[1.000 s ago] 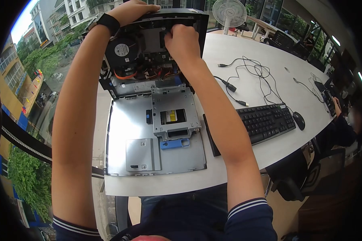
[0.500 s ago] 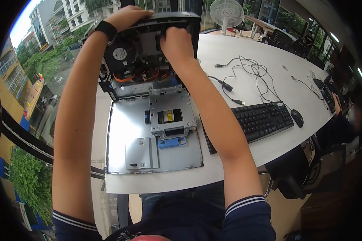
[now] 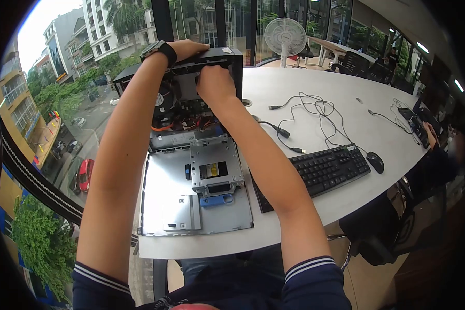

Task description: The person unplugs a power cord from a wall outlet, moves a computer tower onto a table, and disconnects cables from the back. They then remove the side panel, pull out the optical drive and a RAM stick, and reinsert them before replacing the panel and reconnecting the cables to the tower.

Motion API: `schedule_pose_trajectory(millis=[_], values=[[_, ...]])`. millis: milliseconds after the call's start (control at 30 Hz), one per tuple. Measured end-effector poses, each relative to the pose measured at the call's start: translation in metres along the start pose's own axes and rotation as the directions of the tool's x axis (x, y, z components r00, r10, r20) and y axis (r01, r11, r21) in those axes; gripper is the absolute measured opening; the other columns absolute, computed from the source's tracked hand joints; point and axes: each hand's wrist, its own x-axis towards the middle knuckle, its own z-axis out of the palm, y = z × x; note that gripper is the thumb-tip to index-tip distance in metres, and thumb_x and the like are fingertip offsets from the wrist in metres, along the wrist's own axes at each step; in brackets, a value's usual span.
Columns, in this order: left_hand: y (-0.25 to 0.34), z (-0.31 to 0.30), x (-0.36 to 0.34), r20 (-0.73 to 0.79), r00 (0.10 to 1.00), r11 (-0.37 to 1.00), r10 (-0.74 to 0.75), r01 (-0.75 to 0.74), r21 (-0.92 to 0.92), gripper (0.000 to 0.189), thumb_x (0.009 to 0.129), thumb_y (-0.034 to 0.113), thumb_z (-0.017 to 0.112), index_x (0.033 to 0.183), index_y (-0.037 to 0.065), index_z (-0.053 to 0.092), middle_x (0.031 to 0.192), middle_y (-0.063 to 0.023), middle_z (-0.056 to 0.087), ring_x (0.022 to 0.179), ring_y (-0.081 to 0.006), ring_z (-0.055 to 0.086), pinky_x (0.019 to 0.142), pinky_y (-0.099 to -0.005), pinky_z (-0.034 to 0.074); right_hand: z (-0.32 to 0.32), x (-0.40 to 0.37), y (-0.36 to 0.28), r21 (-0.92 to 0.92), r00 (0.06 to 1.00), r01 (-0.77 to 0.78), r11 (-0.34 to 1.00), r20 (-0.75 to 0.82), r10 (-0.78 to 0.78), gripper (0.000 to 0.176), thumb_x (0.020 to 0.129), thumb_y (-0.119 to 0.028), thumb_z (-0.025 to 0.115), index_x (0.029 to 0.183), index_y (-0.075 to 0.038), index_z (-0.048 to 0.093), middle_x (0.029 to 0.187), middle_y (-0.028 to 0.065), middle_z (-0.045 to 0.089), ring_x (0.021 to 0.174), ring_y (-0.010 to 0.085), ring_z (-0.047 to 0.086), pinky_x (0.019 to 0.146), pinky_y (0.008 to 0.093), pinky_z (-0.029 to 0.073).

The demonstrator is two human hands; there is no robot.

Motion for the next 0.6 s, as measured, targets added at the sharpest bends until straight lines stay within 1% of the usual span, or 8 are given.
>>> schedule_pose_trajectory(millis=[167,200,233,300,400,500,533,600], values=[[0.002,0.002,0.001,0.021,0.992,0.959,-0.127,0.128,-0.251,0.052,0.108,0.045,0.041,0.146,0.014,0.057,0.145,-0.0138,0.061,0.132,-0.0317,0.058,0.114,-0.0385,0.039,0.009,0.003,0.002,0.033,0.997,0.017,0.999,-0.071,-0.015,0.015,0.079,-0.009,0.068,0.076,0.005,0.073,0.075,0.0284,0.069,0.076,0.0449,0.071,0.075,0.0493,0.059],[0.003,0.003,-0.002,0.001,0.993,0.945,-0.120,0.115,-0.305,0.057,0.106,0.050,0.041,0.142,0.009,0.060,0.145,-0.0139,0.060,0.135,-0.0293,0.056,0.115,-0.0360,0.037,0.011,0.004,0.003,0.027,0.997,0.023,0.999,-0.081,-0.021,0.014,0.078,-0.009,0.069,0.075,0.004,0.073,0.075,0.0279,0.069,0.076,0.0448,0.071,0.074,0.0491,0.059],[0.002,0.006,-0.004,-0.070,0.986,0.943,-0.153,0.124,-0.309,0.057,0.106,0.051,0.043,0.140,0.009,0.062,0.140,-0.0143,0.064,0.129,-0.0276,0.060,0.113,-0.0354,0.039,0.011,0.004,0.002,0.021,0.997,0.018,1.000,-0.071,-0.017,0.013,0.077,-0.008,0.071,0.078,0.004,0.074,0.077,0.0277,0.070,0.077,0.0436,0.072,0.075,0.0481,0.060],[0.005,-0.001,-0.007,0.055,0.979,0.878,-0.196,0.201,-0.435,0.057,0.104,0.052,0.046,0.138,0.011,0.065,0.133,-0.0142,0.068,0.120,-0.0265,0.065,0.109,-0.0348,0.041,0.011,0.005,0.000,0.013,0.999,0.005,1.000,-0.052,-0.004,0.014,0.075,-0.007,0.074,0.083,0.004,0.076,0.081,0.0273,0.072,0.081,0.0414,0.074,0.076,0.0462,0.062],[0.059,-0.036,-0.035,0.238,0.933,0.789,-0.270,0.356,-0.501,0.040,0.104,0.031,0.046,0.132,0.011,0.068,0.128,-0.0176,0.070,0.117,-0.0308,0.066,0.103,-0.0437,0.046,0.018,0.003,0.001,-0.002,0.997,0.000,1.000,-0.076,0.000,0.016,0.076,-0.010,0.075,0.082,0.004,0.076,0.079,0.0275,0.071,0.080,0.0423,0.074,0.075,0.0466,0.062],[0.044,-0.029,-0.028,0.117,0.984,0.935,-0.135,0.165,-0.313,0.049,0.106,0.037,0.039,0.135,0.007,0.066,0.143,-0.0167,0.062,0.130,-0.0286,0.059,0.113,-0.0417,0.036,0.012,0.003,0.001,-0.014,0.997,-0.029,0.999,-0.074,0.028,0.017,0.081,-0.012,0.073,0.082,0.005,0.075,0.079,0.0279,0.071,0.081,0.0428,0.074,0.075,0.0477,0.061],[0.039,-0.029,-0.026,0.099,0.994,0.975,-0.045,0.066,-0.214,0.048,0.106,0.036,0.040,0.136,0.008,0.065,0.146,-0.0174,0.058,0.133,-0.0324,0.057,0.113,-0.0442,0.037,0.011,-0.002,0.001,-0.017,0.997,-0.049,0.999,-0.067,0.047,0.018,0.082,-0.013,0.072,0.081,0.005,0.075,0.079,0.0280,0.071,0.081,0.0430,0.074,0.075,0.0481,0.061],[0.034,-0.023,-0.021,0.047,0.998,0.989,-0.040,0.046,-0.137,0.047,0.106,0.035,0.040,0.135,0.008,0.065,0.146,-0.0178,0.059,0.132,-0.0332,0.057,0.113,-0.0452,0.038,0.008,-0.013,0.001,-0.034,0.998,-0.052,0.998,-0.043,0.050,0.019,0.085,-0.014,0.070,0.081,0.005,0.075,0.079,0.0286,0.071,0.081,0.0436,0.074,0.075,0.0487,0.061]])
